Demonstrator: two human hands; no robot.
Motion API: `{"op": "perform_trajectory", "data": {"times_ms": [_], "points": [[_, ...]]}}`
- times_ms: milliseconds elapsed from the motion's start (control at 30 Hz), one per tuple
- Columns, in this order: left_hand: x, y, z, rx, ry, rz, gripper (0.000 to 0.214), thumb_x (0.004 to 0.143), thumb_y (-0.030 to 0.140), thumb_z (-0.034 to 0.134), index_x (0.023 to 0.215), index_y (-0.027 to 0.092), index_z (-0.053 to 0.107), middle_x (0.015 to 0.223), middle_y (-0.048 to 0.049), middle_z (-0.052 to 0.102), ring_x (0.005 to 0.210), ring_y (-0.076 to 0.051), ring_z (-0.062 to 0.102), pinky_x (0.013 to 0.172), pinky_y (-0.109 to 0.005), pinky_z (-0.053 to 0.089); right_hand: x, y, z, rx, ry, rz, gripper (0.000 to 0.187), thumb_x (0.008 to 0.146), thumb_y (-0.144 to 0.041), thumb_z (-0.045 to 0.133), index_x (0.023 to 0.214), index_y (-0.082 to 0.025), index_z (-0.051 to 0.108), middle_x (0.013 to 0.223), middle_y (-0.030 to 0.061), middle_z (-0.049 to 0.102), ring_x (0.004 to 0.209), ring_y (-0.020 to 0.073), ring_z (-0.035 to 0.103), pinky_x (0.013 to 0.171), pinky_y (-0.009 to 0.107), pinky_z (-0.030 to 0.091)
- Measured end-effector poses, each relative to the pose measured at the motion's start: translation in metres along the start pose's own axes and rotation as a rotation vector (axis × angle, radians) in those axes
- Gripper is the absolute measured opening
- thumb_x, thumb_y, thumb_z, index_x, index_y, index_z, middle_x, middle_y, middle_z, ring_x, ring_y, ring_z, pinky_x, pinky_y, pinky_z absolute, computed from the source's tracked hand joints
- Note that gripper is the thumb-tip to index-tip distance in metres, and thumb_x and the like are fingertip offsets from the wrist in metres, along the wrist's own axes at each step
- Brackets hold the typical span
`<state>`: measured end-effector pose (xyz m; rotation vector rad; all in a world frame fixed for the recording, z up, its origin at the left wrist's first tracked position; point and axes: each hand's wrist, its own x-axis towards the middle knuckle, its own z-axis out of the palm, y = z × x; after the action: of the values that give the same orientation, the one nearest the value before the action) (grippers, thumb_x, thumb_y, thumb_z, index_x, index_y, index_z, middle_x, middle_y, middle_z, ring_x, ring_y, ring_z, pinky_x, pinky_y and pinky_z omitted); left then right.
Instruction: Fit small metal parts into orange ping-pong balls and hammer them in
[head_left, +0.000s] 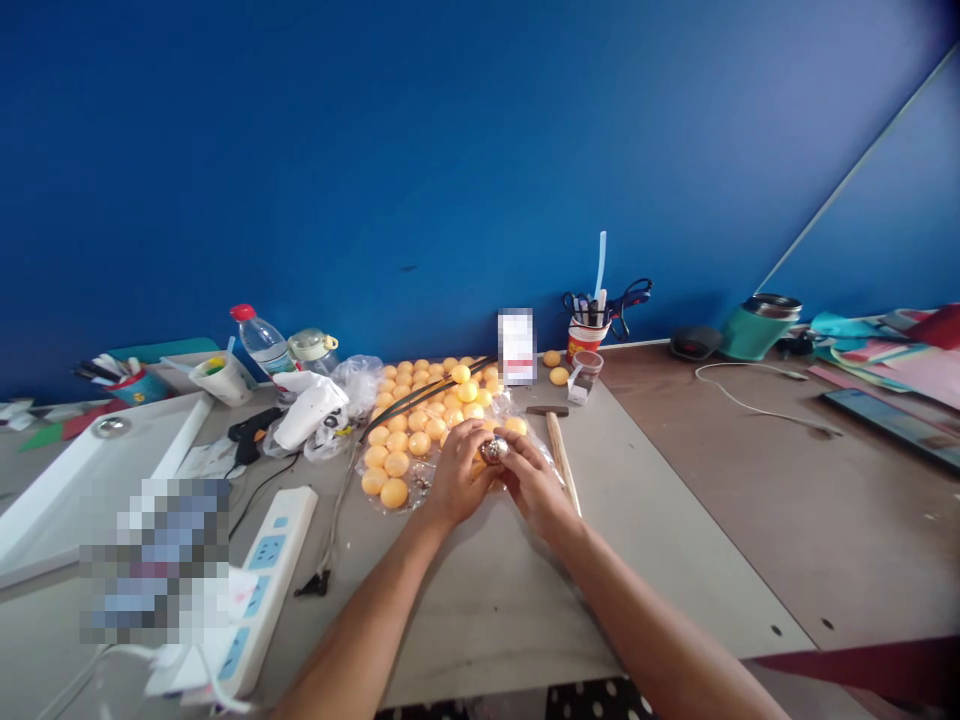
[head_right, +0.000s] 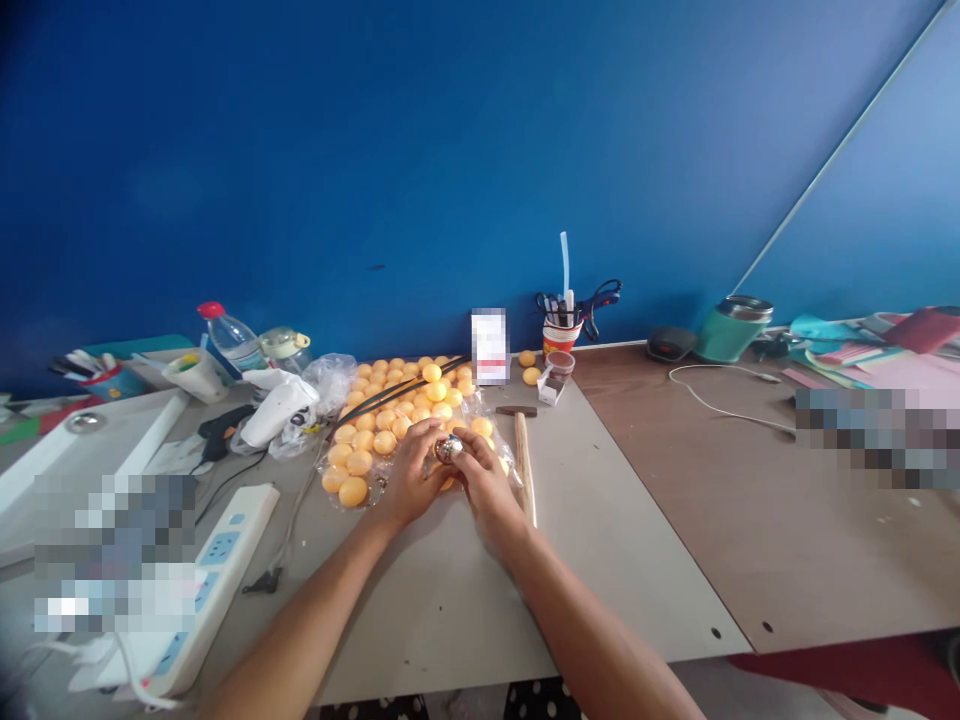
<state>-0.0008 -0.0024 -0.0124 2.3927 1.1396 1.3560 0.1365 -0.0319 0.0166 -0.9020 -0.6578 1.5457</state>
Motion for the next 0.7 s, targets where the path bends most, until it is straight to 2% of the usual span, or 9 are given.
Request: {"op": "perform_trajectory", "data": {"times_ms": [167, 300, 367, 500, 700], "points": [[-0.001, 0.003, 0.001, -0.006, 0.022, 0.003, 0.033, 0.085, 0.022, 0.059, 0.116, 0.021, 0.050, 0.123, -0.0119, 0.051, 0.120, -0.025, 0.049, 0.100, -0.045, 0.045, -0.001, 0.001, 0.000, -0.008, -0.010, 0.008, 0.042, 0.066, -0.035, 0.076, 0.105, -0.022, 0.067, 0.093, 0.0020, 0.069, 0.080, 0.0166, 0.062, 0.071, 0.028, 0.048], [-0.001, 0.006, 0.001, -0.078, 0.074, -0.081, 0.032, 0.082, 0.025, 0.063, 0.112, 0.020, 0.051, 0.111, -0.0103, 0.056, 0.110, -0.025, 0.054, 0.095, -0.044, 0.046, 0.001, 0.004, -0.002, 0.086, -0.061, 0.034, 0.042, 0.068, -0.038, 0.075, 0.105, -0.021, 0.066, 0.091, 0.0024, 0.070, 0.076, 0.0166, 0.062, 0.068, 0.029, 0.048], [0.000, 0.007, 0.000, -0.139, 0.082, -0.157, 0.032, 0.081, 0.028, 0.065, 0.109, 0.020, 0.052, 0.108, -0.0097, 0.058, 0.105, -0.025, 0.056, 0.093, -0.042, 0.047, 0.003, 0.005, -0.003, 0.144, -0.105, 0.038, 0.041, 0.069, -0.039, 0.074, 0.106, -0.022, 0.066, 0.088, 0.0024, 0.071, 0.075, 0.0174, 0.063, 0.069, 0.031, 0.049], [0.003, 0.010, -0.004, -0.359, 0.120, -0.369, 0.032, 0.084, 0.035, 0.062, 0.112, 0.020, 0.053, 0.110, -0.0092, 0.060, 0.103, -0.023, 0.058, 0.092, -0.038, 0.047, 0.003, 0.003, -0.004, 0.200, -0.204, 0.061, 0.046, 0.070, -0.044, 0.073, 0.109, -0.023, 0.062, 0.092, 0.0050, 0.074, 0.082, 0.0217, 0.068, 0.080, 0.037, 0.050], [0.011, 0.002, -0.011, -0.712, 0.342, -0.671, 0.042, 0.085, 0.042, 0.060, 0.123, 0.025, 0.048, 0.109, -0.0065, 0.063, 0.094, -0.019, 0.064, 0.087, -0.035, 0.049, 0.001, -0.004, -0.004, 0.240, -0.242, 0.078, 0.047, 0.070, -0.045, 0.072, 0.109, -0.022, 0.059, 0.096, 0.0082, 0.075, 0.090, 0.0251, 0.070, 0.091, 0.041, 0.046]]}}
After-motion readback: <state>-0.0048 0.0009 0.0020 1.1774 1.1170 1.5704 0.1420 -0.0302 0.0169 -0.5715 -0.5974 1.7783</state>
